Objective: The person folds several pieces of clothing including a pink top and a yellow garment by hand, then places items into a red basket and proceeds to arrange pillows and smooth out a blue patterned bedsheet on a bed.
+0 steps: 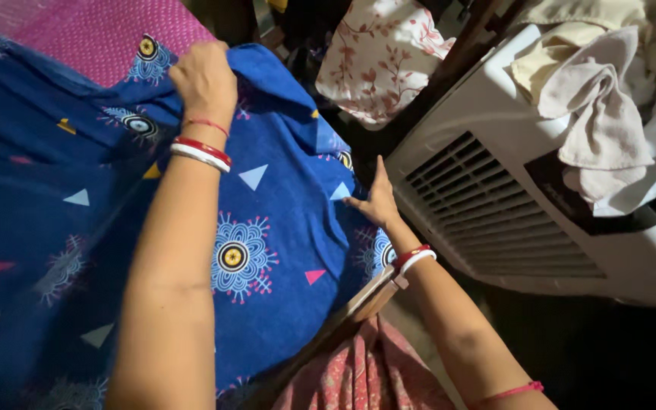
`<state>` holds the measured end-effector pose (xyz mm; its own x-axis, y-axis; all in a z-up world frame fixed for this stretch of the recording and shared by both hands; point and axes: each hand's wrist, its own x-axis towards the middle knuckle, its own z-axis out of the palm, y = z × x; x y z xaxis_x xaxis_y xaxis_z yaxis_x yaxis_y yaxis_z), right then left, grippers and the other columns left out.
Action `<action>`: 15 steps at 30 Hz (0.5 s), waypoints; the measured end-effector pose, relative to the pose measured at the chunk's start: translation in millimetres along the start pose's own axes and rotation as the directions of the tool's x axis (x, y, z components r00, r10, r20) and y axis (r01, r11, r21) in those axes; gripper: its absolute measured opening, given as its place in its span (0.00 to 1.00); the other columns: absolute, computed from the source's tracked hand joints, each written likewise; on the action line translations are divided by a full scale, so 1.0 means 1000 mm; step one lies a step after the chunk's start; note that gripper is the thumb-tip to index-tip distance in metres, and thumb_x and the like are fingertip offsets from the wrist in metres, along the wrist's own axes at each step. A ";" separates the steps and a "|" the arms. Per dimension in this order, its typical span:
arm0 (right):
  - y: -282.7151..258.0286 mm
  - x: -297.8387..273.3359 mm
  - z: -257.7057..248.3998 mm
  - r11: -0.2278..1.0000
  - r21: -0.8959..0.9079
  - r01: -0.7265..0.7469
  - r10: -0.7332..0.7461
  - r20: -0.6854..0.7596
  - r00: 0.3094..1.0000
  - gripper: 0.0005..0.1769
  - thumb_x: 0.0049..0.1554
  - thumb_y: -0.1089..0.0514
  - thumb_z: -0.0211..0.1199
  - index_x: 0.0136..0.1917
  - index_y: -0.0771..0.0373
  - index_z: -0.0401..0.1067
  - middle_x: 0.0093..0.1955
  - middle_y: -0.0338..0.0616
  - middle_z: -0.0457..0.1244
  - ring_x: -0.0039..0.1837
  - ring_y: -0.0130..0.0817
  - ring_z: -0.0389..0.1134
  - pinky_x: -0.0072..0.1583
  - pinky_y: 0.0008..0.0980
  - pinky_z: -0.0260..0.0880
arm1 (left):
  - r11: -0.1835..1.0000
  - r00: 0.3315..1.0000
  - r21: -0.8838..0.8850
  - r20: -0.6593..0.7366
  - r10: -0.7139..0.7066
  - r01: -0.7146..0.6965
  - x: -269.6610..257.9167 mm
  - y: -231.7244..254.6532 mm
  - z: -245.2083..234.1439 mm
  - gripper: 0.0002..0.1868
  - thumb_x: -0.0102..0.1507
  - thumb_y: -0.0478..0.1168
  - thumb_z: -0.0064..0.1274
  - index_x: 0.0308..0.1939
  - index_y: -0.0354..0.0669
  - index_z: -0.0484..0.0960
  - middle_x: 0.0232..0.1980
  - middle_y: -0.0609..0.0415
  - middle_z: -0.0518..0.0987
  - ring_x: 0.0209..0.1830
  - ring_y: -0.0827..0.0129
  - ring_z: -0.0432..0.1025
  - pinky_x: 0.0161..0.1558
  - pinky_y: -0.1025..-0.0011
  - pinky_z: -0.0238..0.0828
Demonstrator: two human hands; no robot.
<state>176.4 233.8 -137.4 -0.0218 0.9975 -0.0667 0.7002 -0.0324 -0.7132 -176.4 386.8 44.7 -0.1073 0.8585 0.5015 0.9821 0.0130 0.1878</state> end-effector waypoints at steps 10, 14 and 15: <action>0.004 0.105 0.048 0.931 0.157 0.330 -0.326 -0.047 0.944 0.74 0.35 0.46 0.86 0.80 0.73 0.45 0.73 0.68 0.56 0.74 0.55 0.59 0.71 0.44 0.59 | 0.659 0.907 -0.625 0.326 -0.268 0.419 0.032 -0.043 0.108 0.16 0.67 0.45 0.52 0.54 0.41 0.81 0.52 0.33 0.81 0.56 0.43 0.75 0.55 0.56 0.70; 0.014 0.119 0.002 0.975 0.206 -0.089 -0.036 0.533 0.845 0.18 0.48 0.49 0.78 0.48 0.60 0.84 0.37 0.38 0.71 0.39 0.24 0.66 0.44 0.33 0.69 | 0.603 0.922 -0.708 0.189 -0.339 0.367 0.038 -0.059 0.169 0.18 0.65 0.42 0.52 0.57 0.38 0.79 0.54 0.34 0.81 0.57 0.44 0.75 0.55 0.58 0.70; 0.014 0.124 -0.019 0.987 0.131 -0.094 0.029 0.431 0.902 0.16 0.49 0.48 0.76 0.47 0.59 0.83 0.36 0.39 0.71 0.39 0.27 0.69 0.44 0.34 0.71 | 0.610 0.886 -0.649 0.267 -0.378 0.455 0.040 -0.062 0.186 0.16 0.64 0.40 0.50 0.54 0.39 0.82 0.52 0.34 0.82 0.56 0.44 0.76 0.55 0.57 0.71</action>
<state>197.3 358.3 -141.9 -0.3069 0.8720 -0.3814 0.5997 -0.1339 -0.7889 -213.2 515.9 -103.7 -0.4252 0.8929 0.1481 0.4496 0.0664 0.8908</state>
